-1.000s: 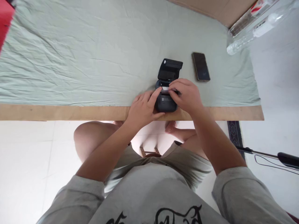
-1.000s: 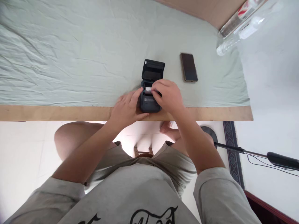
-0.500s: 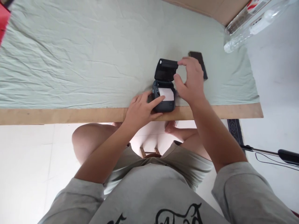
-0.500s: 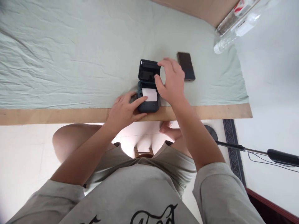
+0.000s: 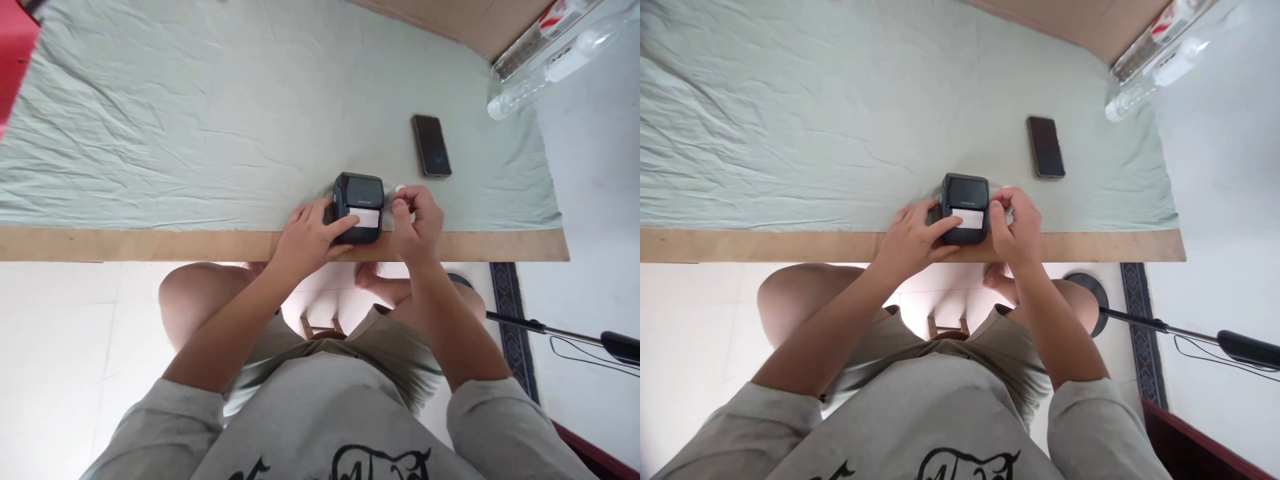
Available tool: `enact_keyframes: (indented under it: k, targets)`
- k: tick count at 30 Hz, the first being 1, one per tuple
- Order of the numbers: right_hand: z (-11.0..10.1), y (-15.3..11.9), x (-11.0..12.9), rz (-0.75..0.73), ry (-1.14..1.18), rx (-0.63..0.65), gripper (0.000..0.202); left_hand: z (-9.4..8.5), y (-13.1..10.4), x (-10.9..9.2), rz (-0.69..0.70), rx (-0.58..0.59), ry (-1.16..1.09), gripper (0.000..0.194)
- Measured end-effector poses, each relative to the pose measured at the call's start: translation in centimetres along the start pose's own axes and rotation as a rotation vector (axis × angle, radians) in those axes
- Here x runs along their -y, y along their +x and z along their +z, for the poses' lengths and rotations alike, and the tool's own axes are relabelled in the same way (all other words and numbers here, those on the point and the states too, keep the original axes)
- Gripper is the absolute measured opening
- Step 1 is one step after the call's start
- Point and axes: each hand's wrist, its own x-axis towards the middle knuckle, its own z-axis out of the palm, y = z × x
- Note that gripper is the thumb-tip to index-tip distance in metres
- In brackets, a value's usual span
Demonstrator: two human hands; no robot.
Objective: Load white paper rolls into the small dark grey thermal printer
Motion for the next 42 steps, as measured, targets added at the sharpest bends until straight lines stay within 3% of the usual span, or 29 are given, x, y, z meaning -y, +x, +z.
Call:
enact_keyframes:
  k: [3,5,9,21,26,29,35,42]
  targets:
    - [1.0,-0.8,-1.1,0.259,0.214,0.058,0.041,0.1,0.0,0.1,-0.016,0.000,-0.009,0.054]
    - [1.7,-0.7,-1.8,0.355,0.280,0.097,0.051,0.2,-0.1,0.2,-0.026,-0.011,-0.018,0.066]
    - [2.4,-0.1,-1.7,0.337,0.193,0.111,0.054,0.5,0.0,0.3,-0.024,-0.020,-0.012,0.084]
    - [1.1,1.6,-0.5,0.510,0.253,0.363,0.048,0.3,0.6,0.0,-0.109,0.026,-0.049,0.081]
    - [1.1,1.6,-0.5,0.517,0.240,0.386,0.047,0.0,0.7,-0.3,-0.146,0.008,-0.074,0.077]
    - [1.3,0.6,-0.5,0.411,0.191,0.302,0.044,0.0,0.8,-0.3,-0.145,0.021,-0.061,0.076]
    - [1.8,-1.4,-0.3,0.261,0.046,0.155,0.031,0.6,0.7,-0.1,-0.176,0.025,-0.055,0.110]
    - [2.0,-1.5,-0.5,0.252,0.034,0.137,0.031,0.2,0.8,-0.1,-0.165,0.075,-0.039,0.100]
